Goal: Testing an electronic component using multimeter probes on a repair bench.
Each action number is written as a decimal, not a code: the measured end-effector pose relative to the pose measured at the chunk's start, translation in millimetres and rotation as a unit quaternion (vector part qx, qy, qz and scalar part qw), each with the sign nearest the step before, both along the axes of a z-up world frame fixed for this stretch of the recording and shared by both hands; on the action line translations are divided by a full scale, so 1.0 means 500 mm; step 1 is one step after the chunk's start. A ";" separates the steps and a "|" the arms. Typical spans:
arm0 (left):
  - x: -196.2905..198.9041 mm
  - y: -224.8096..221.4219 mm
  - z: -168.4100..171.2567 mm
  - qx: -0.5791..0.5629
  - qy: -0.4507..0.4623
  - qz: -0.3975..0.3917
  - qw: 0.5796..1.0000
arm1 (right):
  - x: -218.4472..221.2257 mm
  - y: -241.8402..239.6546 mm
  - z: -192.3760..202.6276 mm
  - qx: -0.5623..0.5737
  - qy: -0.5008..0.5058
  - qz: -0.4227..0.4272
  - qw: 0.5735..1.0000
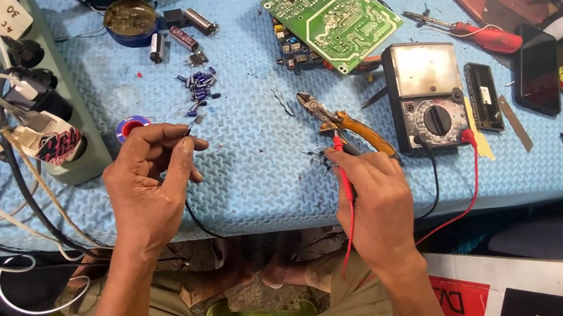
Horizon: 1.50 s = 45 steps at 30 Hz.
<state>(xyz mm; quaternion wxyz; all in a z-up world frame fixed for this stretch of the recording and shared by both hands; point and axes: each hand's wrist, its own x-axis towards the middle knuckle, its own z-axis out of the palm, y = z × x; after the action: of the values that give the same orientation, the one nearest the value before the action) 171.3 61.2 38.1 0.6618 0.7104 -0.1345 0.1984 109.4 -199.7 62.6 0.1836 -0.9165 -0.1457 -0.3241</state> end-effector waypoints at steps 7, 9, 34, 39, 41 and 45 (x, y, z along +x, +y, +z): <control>0.003 0.003 -0.006 -0.014 -0.035 -0.005 0.999 | 0.009 0.012 0.023 0.119 -0.006 0.088 0.989; 0.002 0.002 -0.003 -0.016 -0.033 -0.004 0.999 | 0.006 0.005 0.017 0.129 -0.003 0.077 0.989; 0.004 -0.023 0.004 -0.043 -0.009 -0.044 0.998 | 0.020 0.016 0.010 0.184 -0.001 0.024 0.983; -0.008 -0.084 0.014 -0.074 0.091 -0.105 0.988 | 0.024 0.018 -0.004 0.269 0.012 0.032 0.963; -0.008 -0.111 0.010 -0.070 0.106 -0.130 0.983 | 0.026 0.016 -0.006 0.293 0.010 0.034 0.955; -0.011 -0.148 0.013 -0.059 0.130 -0.160 0.977 | 0.029 0.012 -0.010 0.353 0.017 0.038 0.935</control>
<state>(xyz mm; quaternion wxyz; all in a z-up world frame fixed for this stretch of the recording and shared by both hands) 165.6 -13.0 44.8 0.7377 0.6588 -0.1472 0.0030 124.1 -193.6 57.4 0.5098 -0.7918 -0.0537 -0.3321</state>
